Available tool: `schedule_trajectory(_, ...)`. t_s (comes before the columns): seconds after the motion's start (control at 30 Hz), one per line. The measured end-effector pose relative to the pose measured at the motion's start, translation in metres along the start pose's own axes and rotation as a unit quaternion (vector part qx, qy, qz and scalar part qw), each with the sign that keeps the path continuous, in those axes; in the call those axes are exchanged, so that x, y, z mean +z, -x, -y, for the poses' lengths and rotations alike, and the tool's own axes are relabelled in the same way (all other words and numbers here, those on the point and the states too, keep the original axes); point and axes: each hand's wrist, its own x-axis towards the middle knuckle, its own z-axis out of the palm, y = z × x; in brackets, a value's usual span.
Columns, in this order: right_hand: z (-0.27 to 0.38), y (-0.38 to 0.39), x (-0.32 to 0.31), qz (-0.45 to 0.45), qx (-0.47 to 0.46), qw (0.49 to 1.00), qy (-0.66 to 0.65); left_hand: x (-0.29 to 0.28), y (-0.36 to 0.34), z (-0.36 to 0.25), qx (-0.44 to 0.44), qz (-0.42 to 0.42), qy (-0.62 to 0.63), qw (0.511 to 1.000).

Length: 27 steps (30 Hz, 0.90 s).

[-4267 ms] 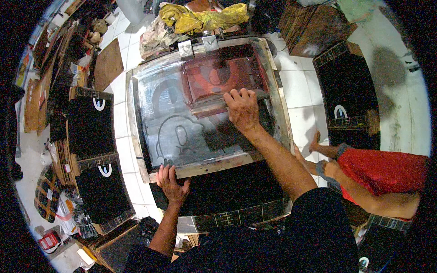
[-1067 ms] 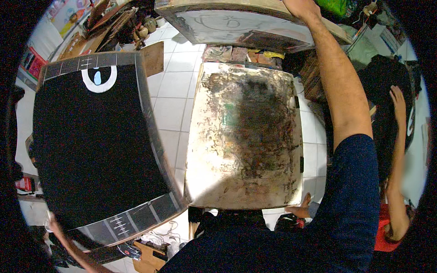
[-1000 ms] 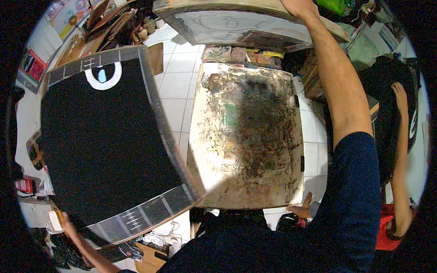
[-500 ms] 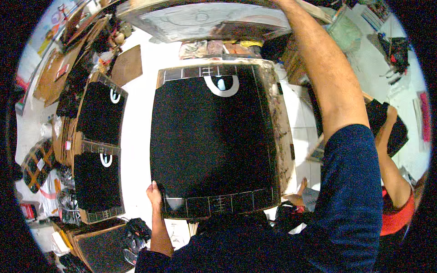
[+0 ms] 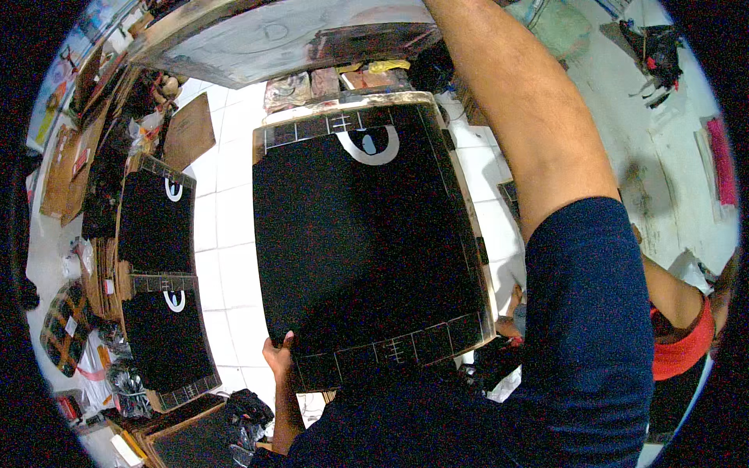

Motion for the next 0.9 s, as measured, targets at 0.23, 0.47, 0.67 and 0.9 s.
schedule_trajectory(0.23,0.007,-0.014,-0.005,0.012,0.017,1.0,-0.015,0.002,-0.001,-0.009,-0.021,-0.001,-0.039,0.999)
schedule_trajectory(0.47,0.006,-0.02,-0.003,-0.031,-0.033,0.999,-0.002,0.007,-0.009,-0.027,-0.057,-0.017,-0.092,0.994)
schedule_trajectory(0.67,0.009,-0.031,-0.004,0.019,0.016,1.0,0.005,0.008,-0.013,-0.016,-0.05,-0.025,-0.128,0.99)
schedule_trajectory(0.9,-0.003,-0.044,0.009,-0.049,-0.021,0.998,0.016,0.019,-0.016,0.022,-0.009,-0.083,-0.062,0.995)
